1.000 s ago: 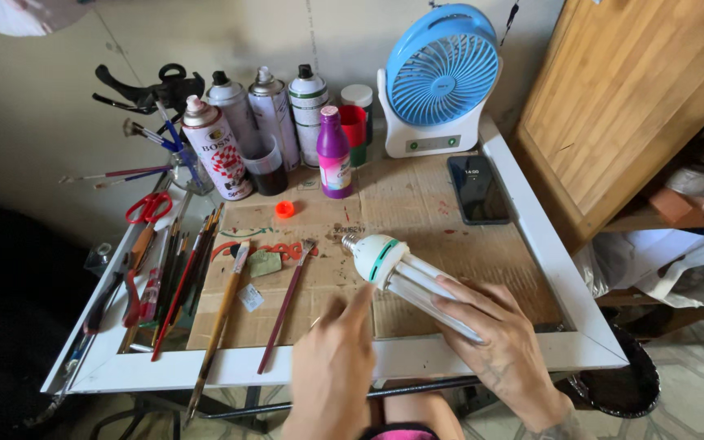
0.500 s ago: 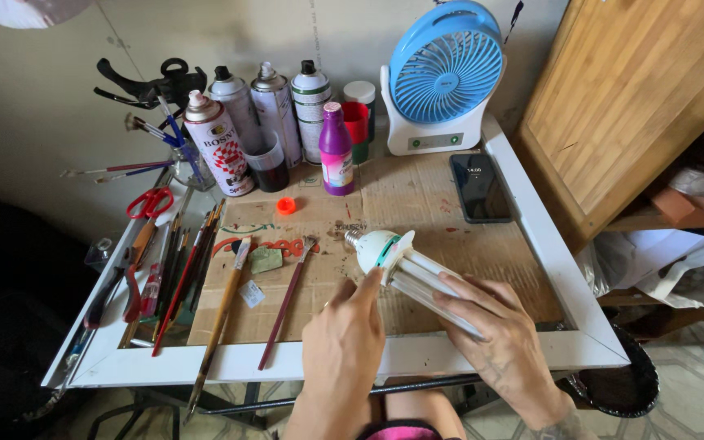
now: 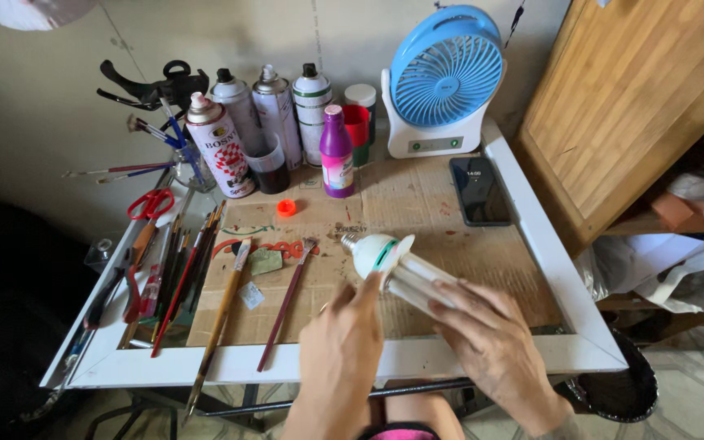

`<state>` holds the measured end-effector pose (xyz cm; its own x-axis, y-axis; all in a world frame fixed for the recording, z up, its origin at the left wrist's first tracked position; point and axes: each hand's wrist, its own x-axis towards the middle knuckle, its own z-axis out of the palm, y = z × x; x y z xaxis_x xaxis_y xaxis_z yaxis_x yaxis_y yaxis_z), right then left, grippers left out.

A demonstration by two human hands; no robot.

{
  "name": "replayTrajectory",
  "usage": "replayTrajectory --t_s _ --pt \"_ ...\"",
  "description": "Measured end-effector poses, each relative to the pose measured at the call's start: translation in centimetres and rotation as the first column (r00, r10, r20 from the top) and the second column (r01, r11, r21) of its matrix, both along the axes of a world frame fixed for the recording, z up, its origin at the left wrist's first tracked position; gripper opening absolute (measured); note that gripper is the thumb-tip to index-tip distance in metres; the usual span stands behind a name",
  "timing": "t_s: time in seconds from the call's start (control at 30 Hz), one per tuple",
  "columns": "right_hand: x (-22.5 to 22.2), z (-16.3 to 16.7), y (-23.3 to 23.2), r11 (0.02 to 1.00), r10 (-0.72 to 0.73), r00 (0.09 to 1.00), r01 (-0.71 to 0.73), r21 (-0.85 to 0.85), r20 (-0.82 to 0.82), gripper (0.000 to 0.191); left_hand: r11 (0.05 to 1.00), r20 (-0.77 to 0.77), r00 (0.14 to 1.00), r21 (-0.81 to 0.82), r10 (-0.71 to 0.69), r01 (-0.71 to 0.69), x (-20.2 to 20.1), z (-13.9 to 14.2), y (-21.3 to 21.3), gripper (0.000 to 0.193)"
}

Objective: The person cleans a compact fluorescent light bulb by first wiping its metal base with a green abrasive pad, then applying purple liquid from a bottle onto a toothbrush and scrubbing the bulb's plastic tubes. The bulb is held and rotated throughout the process.

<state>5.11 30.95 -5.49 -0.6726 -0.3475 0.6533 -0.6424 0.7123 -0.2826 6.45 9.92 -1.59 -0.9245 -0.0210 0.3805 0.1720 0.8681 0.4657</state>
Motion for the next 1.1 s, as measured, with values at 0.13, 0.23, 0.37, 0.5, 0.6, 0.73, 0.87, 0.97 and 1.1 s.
replayTrajectory --t_s 0.13,0.23,0.37,0.5,0.6,0.73,0.87,0.97,1.1 --pt "0.0 0.1 0.0 0.999 -0.032 0.996 0.034 -0.016 0.081 0.038 0.998 0.06 0.998 0.046 0.03 -0.033 2.7 -0.5 -1.5 0.049" --pt "-0.3 0.3 0.0 0.987 -0.029 0.988 0.053 -0.154 0.154 0.057 0.992 0.144 0.982 0.018 0.122 -0.126 3.4 -0.8 -1.9 0.048" --pt "-0.1 0.7 -0.3 0.975 -0.063 0.973 0.108 -0.195 0.221 0.05 0.996 0.107 0.992 0.049 0.073 -0.079 3.4 -1.1 -2.1 0.045" --pt "0.0 1.1 -0.5 0.965 -0.085 0.93 0.166 -0.202 0.358 0.048 0.996 0.136 0.989 0.055 0.061 -0.069 3.8 -1.3 -2.6 0.048" --pt "0.0 1.1 -0.5 0.972 -0.082 0.935 0.151 -0.18 0.344 0.045 0.997 0.064 0.997 0.06 0.038 -0.042 3.6 -0.9 -2.3 0.048" --pt "0.1 0.9 -0.4 0.987 -0.048 0.973 0.082 -0.142 0.225 0.042 0.999 0.076 0.997 0.046 0.011 -0.014 1.7 0.5 -0.7 0.051" --pt "0.2 0.5 -0.3 0.986 -0.081 0.97 0.111 -0.122 0.227 0.042 0.997 0.109 0.994 0.073 0.021 -0.029 1.4 1.6 -0.2 0.043" --pt "0.2 0.4 -0.4 0.981 -0.098 0.979 0.125 -0.15 0.177 0.04 0.995 0.142 0.99 0.094 0.028 -0.041 3.1 1.4 -1.4 0.048" --pt "0.5 0.7 -0.4 0.99 -0.115 0.988 0.123 -0.075 0.104 0.042 0.996 0.121 0.991 0.06 0.051 -0.059 3.3 0.6 -1.6 0.046"
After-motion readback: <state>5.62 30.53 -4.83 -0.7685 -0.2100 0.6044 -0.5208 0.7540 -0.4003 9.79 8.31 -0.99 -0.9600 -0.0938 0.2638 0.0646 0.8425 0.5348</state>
